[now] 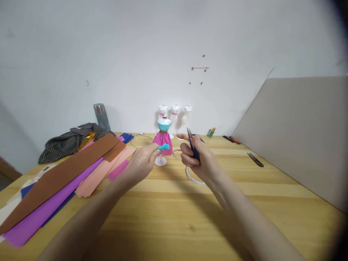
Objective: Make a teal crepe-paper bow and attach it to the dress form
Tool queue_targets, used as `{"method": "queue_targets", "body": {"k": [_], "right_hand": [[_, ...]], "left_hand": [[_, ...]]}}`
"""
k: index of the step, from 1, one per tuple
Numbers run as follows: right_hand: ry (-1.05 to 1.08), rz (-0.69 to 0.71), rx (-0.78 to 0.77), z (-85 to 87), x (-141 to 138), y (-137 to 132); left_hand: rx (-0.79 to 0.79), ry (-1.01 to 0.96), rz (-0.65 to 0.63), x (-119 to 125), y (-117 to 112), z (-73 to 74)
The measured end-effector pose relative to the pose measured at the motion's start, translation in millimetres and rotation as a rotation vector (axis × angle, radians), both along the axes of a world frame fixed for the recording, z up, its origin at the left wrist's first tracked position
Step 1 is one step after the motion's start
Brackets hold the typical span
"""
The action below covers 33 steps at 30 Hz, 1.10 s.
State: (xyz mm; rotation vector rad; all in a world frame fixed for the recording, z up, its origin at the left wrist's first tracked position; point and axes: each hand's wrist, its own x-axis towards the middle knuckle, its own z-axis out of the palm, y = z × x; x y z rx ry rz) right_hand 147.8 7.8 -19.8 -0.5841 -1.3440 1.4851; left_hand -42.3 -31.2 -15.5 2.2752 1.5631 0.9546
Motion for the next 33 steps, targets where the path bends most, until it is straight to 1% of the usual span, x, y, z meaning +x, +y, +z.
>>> {"method": "queue_targets", "body": {"k": [1,3,8,11,14,16,19,21,25,28,31,33], "right_hand": [[0.018,0.033,0.018,0.1,-1,-4],[0.001,0.056,0.056,-3.7,-1,-11],[-0.081,-0.021,0.086,-18.2,2,-11],[-0.189,-0.053,0.137,-21.3,1,-10],[-0.345,-0.089,0.183,-20.1,-3,-11],[-0.398,-0.096,0.194,-19.0,-6,-13],[-0.361,-0.089,0.192,-19.0,-9,-14],[-0.307,-0.096,0.162,-20.0,-10,-13],[-0.244,-0.139,0.114,-22.4,-10,-11],[-0.238,-0.159,0.135,-23.8,-11,-9],[-0.24,-0.137,0.15,-26.0,-10,-7],[-0.201,-0.132,0.152,-27.5,-8,-4]], "left_hand": [[0.02,0.029,0.013,0,0,-1.0],[0.066,0.095,0.03,1,1,-3.3],[0.115,0.227,0.04,8,-2,-8.0],[0.126,0.312,0.045,14,-6,-10.8],[0.174,0.394,0.058,18,-8,-14.1],[0.199,0.42,0.05,20,-8,-15.9],[0.206,0.444,0.035,21,-7,-18.1],[0.208,0.455,0.028,22,-6,-19.8],[0.24,0.444,0.024,25,-5,-24.1],[0.251,0.422,0.026,26,-4,-26.5],[0.227,0.416,0.044,26,-1,-28.2],[0.219,0.412,0.059,25,1,-29.3]]}}
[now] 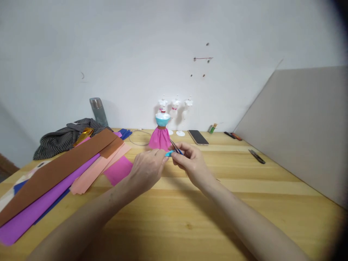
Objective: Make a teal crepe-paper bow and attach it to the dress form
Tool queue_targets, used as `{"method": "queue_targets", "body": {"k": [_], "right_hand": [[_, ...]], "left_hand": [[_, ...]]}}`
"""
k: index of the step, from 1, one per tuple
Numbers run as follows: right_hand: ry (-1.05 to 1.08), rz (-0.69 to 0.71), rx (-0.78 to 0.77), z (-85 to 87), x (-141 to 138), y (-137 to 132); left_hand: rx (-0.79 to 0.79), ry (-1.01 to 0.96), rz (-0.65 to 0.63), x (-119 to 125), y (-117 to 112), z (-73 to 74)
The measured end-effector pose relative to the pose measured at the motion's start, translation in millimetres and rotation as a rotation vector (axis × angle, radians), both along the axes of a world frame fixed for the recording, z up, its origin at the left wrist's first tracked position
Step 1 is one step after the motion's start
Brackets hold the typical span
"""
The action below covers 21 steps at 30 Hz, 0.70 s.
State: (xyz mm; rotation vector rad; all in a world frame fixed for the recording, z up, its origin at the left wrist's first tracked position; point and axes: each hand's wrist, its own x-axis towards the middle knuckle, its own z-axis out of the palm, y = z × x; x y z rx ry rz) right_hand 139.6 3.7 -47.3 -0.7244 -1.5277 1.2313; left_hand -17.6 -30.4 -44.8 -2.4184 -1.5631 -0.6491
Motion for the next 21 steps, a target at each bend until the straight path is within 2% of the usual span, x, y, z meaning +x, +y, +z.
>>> {"method": "queue_targets", "body": {"k": [4,9,12,14,17,21], "right_hand": [[0.051,-0.056,0.13,2.3,9,5],[-0.104,-0.028,0.286,10.6,17,4],[-0.241,0.032,0.342,10.2,16,4],[-0.313,0.025,0.378,9.0,14,5],[-0.323,-0.008,0.392,9.2,14,6],[-0.273,-0.012,0.326,10.8,15,4]], "left_hand": [[0.025,-0.017,0.005,-4,4,-1.1],[0.051,-0.026,-0.023,-7,3,1.0],[0.008,-0.049,-0.054,-7,2,2.8],[-0.034,-0.088,-0.101,-7,1,3.8],[-0.071,-0.147,-0.128,-8,1,4.7],[-0.055,-0.2,-0.09,-8,2,4.9]]}}
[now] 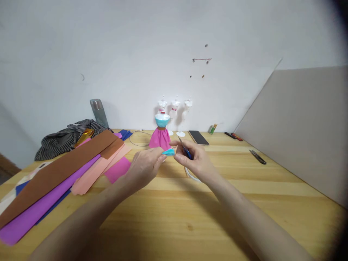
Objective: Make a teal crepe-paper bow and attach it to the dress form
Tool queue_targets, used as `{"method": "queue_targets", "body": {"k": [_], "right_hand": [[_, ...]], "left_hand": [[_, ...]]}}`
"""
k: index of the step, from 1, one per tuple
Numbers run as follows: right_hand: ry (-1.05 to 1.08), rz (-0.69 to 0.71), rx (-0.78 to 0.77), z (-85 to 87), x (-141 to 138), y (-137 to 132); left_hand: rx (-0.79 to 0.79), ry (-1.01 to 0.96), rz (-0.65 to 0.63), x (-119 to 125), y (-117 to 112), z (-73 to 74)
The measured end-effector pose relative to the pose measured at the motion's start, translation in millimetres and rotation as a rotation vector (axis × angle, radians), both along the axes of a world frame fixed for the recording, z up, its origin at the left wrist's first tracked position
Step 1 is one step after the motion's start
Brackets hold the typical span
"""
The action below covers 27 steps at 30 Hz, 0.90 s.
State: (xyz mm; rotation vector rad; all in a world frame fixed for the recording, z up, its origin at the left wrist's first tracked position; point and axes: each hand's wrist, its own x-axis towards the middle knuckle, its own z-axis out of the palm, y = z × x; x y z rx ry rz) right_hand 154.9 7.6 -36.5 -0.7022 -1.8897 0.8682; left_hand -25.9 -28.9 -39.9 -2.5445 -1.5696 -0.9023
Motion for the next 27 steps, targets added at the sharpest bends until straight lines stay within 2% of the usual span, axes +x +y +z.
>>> {"method": "queue_targets", "body": {"k": [8,16,21,23,27], "right_hand": [[-0.07,0.023,0.056,-4.0,-4,-4],[-0.003,0.054,-0.067,0.4,-2,-5],[-0.048,-0.014,-0.027,1.2,-1,-7],[-0.065,-0.071,0.019,1.8,-2,-7],[-0.095,-0.161,0.103,2.8,-4,-9]], "left_hand": [[-0.045,-0.018,-0.056,4,-5,3.6],[-0.091,-0.121,-0.115,6,-9,6.4],[-0.123,-0.145,-0.134,5,-8,7.2],[-0.028,-0.128,-0.094,3,-8,9.7],[0.308,-0.107,0.046,2,-14,16.0]]}}
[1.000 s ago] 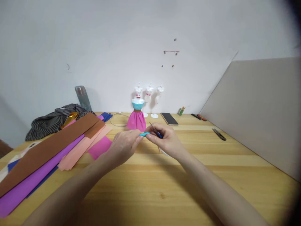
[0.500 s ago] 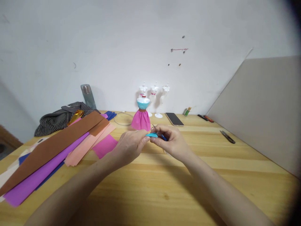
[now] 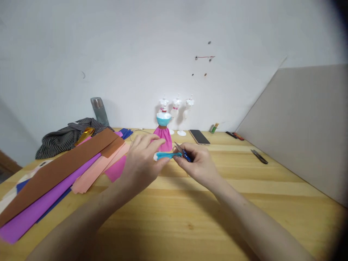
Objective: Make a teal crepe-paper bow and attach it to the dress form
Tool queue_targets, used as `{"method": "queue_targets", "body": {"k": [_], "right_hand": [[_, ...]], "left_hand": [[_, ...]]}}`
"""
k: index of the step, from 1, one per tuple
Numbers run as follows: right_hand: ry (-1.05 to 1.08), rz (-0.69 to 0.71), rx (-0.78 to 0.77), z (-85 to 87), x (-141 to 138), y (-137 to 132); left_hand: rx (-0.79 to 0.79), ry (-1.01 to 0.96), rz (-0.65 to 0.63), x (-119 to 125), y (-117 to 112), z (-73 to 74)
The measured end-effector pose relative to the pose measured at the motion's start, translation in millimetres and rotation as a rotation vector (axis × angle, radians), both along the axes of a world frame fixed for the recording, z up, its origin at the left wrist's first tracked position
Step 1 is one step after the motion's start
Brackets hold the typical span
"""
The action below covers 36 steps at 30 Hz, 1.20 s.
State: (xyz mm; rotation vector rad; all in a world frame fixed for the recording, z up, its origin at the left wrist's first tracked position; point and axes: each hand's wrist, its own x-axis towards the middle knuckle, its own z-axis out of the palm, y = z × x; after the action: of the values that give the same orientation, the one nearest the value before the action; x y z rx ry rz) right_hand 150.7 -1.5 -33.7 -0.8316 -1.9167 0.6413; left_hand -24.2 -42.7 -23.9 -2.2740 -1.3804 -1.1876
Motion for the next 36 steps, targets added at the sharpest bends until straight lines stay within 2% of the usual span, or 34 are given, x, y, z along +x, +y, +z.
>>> {"method": "queue_targets", "body": {"k": [2,9,13,17,21,26,32,36], "right_hand": [[-0.015,-0.015,0.045,-0.3,-2,-3],[-0.055,-0.041,0.193,-5.8,-6,-14],[-0.041,-0.042,0.151,-8.6,-6,-13],[-0.029,0.001,0.08,-9.2,-8,-11],[0.009,0.026,0.044,-3.7,-6,-11],[0.028,0.074,0.029,10.2,8,-12],[-0.179,0.205,0.154,23.1,18,-14],[-0.274,0.2,0.197,22.4,17,-14]], "left_hand": [[0.044,-0.061,0.018,3,-6,1.3],[-0.154,-0.258,-0.077,18,-17,-5.9],[-0.314,-0.367,-0.139,20,-11,-12.4],[-0.343,-0.452,-0.236,16,-1,-18.9],[-0.438,-0.627,-0.361,14,5,-18.1],[-0.647,-0.965,-0.416,9,11,-12.2],[-0.694,-1.076,-0.538,3,15,-13.6],[-0.707,-1.105,-0.565,4,13,-11.2]]}}
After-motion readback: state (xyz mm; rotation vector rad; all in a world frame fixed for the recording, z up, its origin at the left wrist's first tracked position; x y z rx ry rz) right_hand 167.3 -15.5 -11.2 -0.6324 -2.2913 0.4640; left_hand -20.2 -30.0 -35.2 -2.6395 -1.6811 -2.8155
